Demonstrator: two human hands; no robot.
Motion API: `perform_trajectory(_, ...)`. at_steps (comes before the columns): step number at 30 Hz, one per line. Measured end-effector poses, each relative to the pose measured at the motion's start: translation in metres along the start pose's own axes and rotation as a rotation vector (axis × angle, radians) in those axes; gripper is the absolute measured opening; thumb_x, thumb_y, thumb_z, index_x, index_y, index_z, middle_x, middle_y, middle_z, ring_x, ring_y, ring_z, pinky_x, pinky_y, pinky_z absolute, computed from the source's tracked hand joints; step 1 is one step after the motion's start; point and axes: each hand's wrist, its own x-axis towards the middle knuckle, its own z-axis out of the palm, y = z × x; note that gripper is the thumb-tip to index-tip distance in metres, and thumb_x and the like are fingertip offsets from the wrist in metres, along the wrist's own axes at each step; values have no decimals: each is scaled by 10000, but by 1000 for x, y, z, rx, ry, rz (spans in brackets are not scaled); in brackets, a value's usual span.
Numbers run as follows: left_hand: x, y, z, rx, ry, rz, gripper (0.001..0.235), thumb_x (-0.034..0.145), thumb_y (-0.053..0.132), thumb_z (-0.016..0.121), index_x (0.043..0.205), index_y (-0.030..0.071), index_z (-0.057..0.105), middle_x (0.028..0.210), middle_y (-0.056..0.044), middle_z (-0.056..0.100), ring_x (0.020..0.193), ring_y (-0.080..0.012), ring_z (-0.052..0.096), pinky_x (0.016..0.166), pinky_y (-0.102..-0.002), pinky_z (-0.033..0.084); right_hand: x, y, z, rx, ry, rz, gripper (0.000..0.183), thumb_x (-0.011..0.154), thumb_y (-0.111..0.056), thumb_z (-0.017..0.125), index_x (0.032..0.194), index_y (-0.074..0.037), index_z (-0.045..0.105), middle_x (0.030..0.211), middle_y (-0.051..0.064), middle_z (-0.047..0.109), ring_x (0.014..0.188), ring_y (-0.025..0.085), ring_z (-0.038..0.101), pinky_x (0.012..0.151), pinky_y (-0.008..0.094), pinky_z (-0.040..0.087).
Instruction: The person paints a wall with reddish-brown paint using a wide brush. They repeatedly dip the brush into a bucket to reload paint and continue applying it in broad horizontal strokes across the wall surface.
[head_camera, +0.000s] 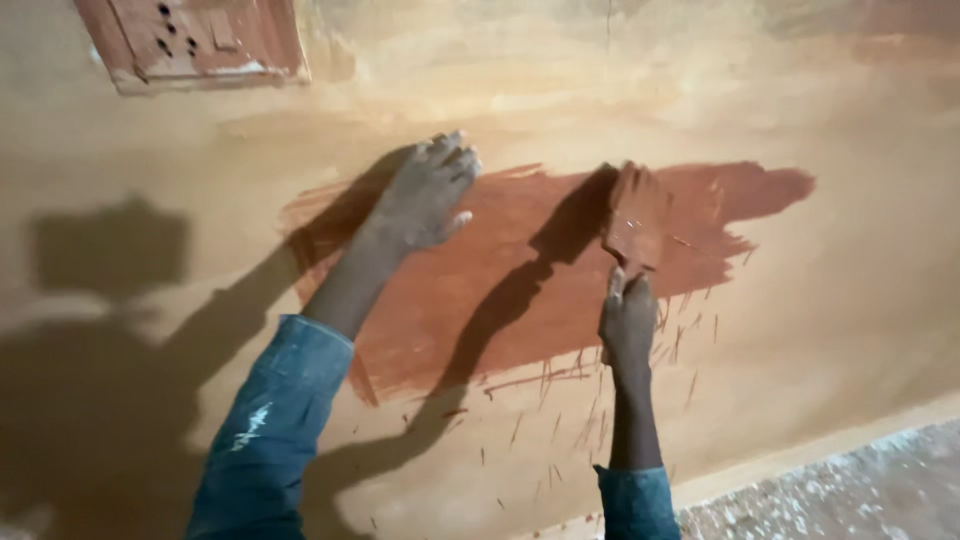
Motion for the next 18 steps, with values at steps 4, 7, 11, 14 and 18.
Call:
perform_trajectory(4,21,8,1,98,-86,19,807,857,456,722,1482,32,436,1568,-125,402,1502,-322,270,1187,-521,288,4,5,10,-34,85,-134,427,1084,-362,554,968,47,591,780,252,633,689,387,602,613,529,471)
perform_trajectory(7,29,15,5,122,-63,20,819,841,455,725,1489,42,443,1568,-121,402,1486,-314,286,1173,-522,292,-1,4,36,-88,-251,59,399,1078,-371,504,966,5,572,702,226,625,599,395,589,552,560,483)
perform_trajectory(11,41,12,-5,129,-53,-13,650,868,467,694,1354,55,565,1545,-119,434,1461,-330,302,1162,-537,281,-29,-10,60,-63,-208,-270,324,1021,-347,563,1016,-26,520,682,217,628,550,436,605,499,555,498)
perform_trajectory(14,48,7,-10,118,-137,-44,482,943,459,653,1224,68,674,1497,-107,516,1476,-328,334,1215,-516,276,-57,-25,64,-64,-184,-521,301,1015,-340,604,1024,-48,532,690,244,638,611,490,602,536,604,463)
perform_trajectory(18,56,4,-4,17,55,-16,446,927,412,668,1168,38,711,1429,-119,591,1411,-325,404,1186,-497,316,-81,-49,61,-49,-532,-572,369,1028,-368,595,1158,-53,454,666,234,626,612,491,611,530,601,473)
